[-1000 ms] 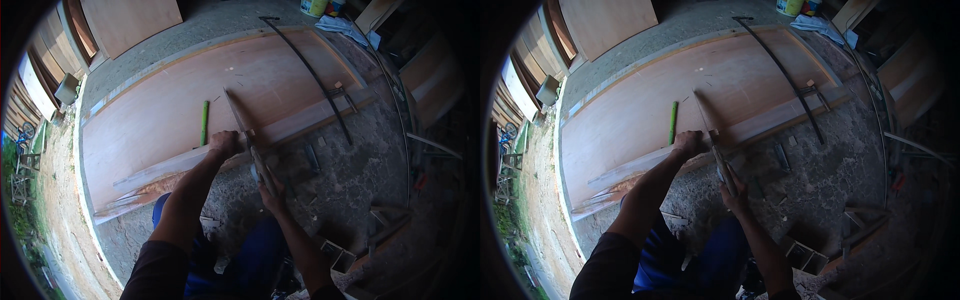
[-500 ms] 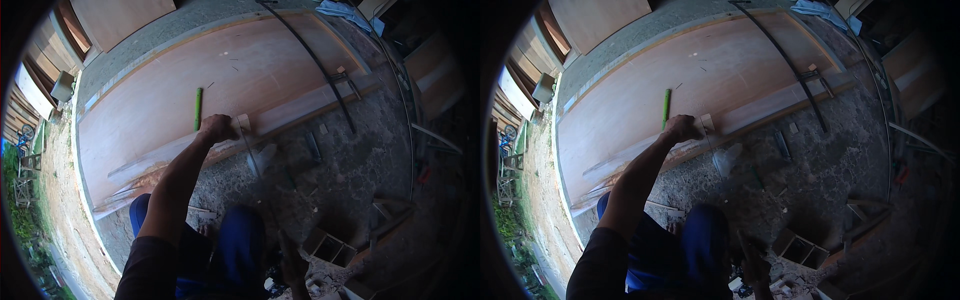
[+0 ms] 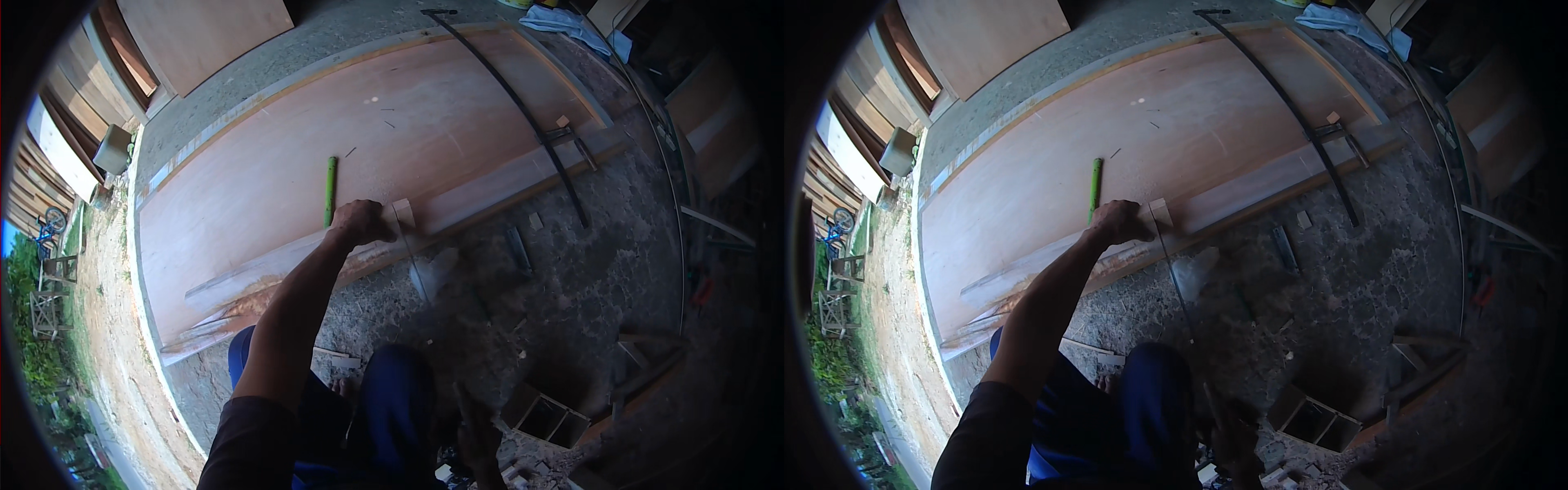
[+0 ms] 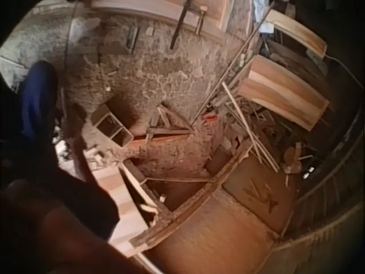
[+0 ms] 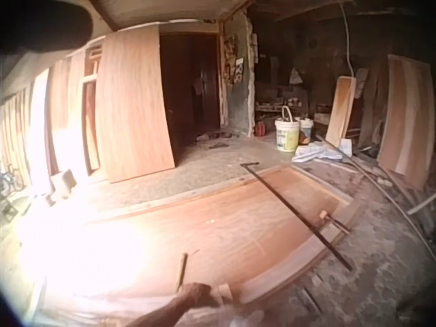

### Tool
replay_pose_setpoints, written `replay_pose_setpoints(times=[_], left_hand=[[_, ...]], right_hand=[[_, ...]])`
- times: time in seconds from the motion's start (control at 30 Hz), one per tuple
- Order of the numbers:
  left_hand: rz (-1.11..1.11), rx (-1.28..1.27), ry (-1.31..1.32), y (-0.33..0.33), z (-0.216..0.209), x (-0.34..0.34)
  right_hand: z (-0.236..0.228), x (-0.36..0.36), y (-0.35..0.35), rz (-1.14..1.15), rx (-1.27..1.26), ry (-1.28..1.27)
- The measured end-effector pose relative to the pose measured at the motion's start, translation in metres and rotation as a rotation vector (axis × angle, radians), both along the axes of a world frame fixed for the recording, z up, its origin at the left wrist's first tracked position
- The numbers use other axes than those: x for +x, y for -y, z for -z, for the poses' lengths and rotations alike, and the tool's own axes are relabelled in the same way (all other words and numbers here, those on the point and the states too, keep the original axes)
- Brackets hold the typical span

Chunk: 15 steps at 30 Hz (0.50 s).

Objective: The person measures and marks a wooden plank using a square and pencil, then saws it to size. They subsequently position the cut plank against a larger board and hammer nails to secure it.

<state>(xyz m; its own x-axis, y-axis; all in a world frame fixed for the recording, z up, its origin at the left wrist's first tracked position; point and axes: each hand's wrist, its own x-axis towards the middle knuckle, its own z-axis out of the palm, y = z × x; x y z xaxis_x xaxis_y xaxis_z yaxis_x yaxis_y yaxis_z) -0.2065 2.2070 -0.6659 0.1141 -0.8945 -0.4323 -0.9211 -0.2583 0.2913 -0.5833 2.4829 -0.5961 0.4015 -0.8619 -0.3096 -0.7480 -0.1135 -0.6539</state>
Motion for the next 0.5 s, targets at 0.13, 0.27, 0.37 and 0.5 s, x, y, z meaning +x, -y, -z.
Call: replay_pose_setpoints(times=[0.13, 0.27, 0.37, 0.5], left_hand=[[0.061, -0.075, 0.057, -0.002, -0.001, -0.021], [0.021, -0.175, 0.106, -0.011, 0.001, -0.038], [0.038, -0.092, 0.047, 0.001, -0.003, -0.024], [0.028, -0.051, 0.002, -0.002, -0.004, -0.009]], right_hand=[[0.079, 0.016, 0.014, 0.159, -0.018, 0.057], [0.075, 0.116, 0.157, 0.165, -0.349, 0.626], [0.096, 0.074, 0.113, 0.125, -0.397, 0.608], [0.089, -0.026, -0.027, 0.025, -0.269, 0.139]])
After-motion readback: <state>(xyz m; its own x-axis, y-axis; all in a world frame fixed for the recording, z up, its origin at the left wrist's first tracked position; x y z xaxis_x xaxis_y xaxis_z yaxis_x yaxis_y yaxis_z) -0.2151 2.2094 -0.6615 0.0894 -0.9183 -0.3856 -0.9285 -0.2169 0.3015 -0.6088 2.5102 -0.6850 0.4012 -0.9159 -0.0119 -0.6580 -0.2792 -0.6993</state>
